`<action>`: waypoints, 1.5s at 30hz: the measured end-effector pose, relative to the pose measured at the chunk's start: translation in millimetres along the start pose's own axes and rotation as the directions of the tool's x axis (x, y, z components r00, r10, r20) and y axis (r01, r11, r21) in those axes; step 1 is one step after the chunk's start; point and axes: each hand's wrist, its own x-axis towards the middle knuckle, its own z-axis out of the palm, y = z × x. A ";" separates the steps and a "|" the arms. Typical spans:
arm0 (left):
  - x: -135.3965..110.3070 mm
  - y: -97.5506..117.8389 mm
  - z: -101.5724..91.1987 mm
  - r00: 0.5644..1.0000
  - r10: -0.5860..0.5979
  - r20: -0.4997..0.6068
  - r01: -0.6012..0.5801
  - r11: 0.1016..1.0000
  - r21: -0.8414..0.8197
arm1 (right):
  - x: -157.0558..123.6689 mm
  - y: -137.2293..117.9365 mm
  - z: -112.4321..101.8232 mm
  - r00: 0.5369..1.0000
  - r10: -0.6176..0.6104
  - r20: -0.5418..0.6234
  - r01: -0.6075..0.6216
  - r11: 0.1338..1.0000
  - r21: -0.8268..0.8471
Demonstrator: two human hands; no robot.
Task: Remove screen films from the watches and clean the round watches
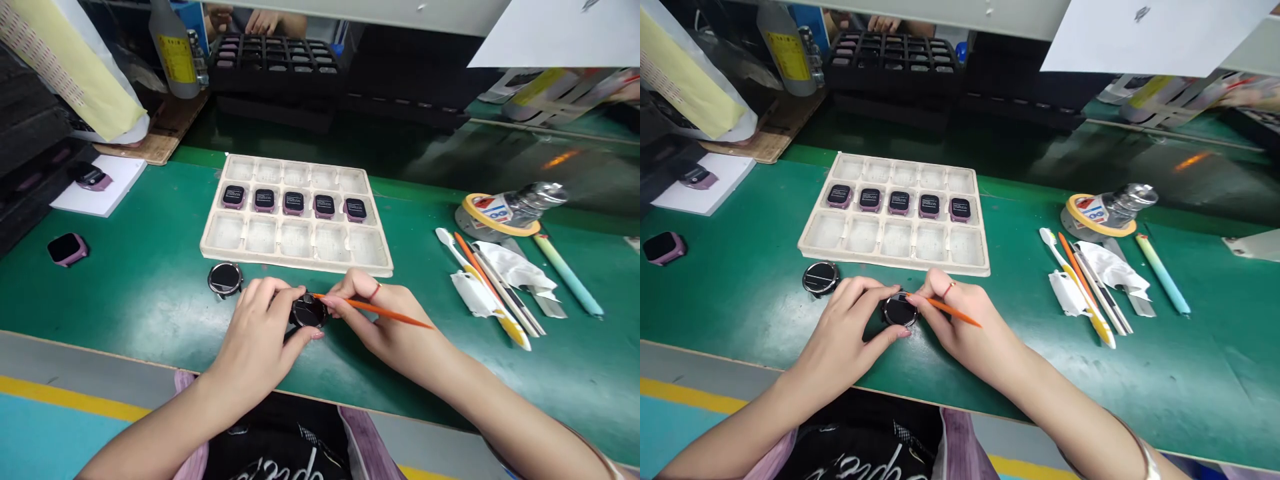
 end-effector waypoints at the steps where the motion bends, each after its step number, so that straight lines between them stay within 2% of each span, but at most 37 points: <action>1: 0.0 0.2 -0.2 1.000 -0.003 0.005 0.003 1.000 -0.003 | -0.4 0.1 0.5 1.000 0.009 0.011 -0.009 1.000 -0.020; 3: 0.0 0.4 -0.4 1.000 -0.007 0.013 0.007 1.000 -0.008 | -0.7 0.7 1.6 1.000 0.023 0.011 -0.022 0.999 -0.049; 7: 0.1 0.3 -0.3 1.000 -0.006 0.000 0.006 1.000 -0.003 | -0.6 2.2 3.2 0.999 0.008 -0.033 -0.007 1.000 0.011; 12: -0.6 0.7 -0.8 1.000 -0.014 0.013 0.015 1.000 -0.008 | -2.6 2.2 4.1 0.999 0.030 -0.021 -0.030 0.999 -0.018; 15: -0.8 -0.1 -0.7 1.000 -0.008 0.007 0.008 1.000 -0.006 | 1.9 4.7 7.9 0.998 0.016 -0.053 -0.014 0.999 0.036; 21: -1.2 -2.1 0.8 1.000 -0.005 0.002 0.005 1.000 -0.013 | 0.5 7.0 -1.1 0.974 0.183 -0.131 -0.145 0.955 0.260; 23: -1.2 -1.9 0.9 1.000 -0.006 0.001 0.006 1.000 -0.014 | -5.9 3.5 -6.2 0.975 0.176 -0.137 -0.146 0.968 0.206; 29: -0.8 -1.0 0.0 1.000 -0.006 0.010 0.006 1.000 -0.016 | -13.6 -6.3 -2.6 0.997 -0.015 -0.077 0.009 0.997 -0.073; 34: -1.5 -1.3 -0.1 1.000 -0.003 0.005 0.003 1.000 -0.011 | -10.2 -6.7 0.5 0.997 -0.072 -0.033 0.070 0.996 -0.061; 37: -1.2 -1.3 -0.1 1.000 -0.003 0.009 0.003 1.000 -0.013 | -10.3 -8.7 -1.5 0.999 -0.044 0.028 0.047 0.994 -0.102; 42: -0.2 -1.3 -0.4 1.000 -0.007 0.009 0.008 1.000 -0.017 | -6.7 -11.2 -1.1 0.998 -0.068 0.000 0.067 0.995 -0.074; 45: -0.6 -1.0 -0.5 1.000 -0.018 0.018 0.018 1.000 -0.021 | -6.4 -11.8 -2.8 0.999 -0.025 0.041 0.029 0.996 -0.085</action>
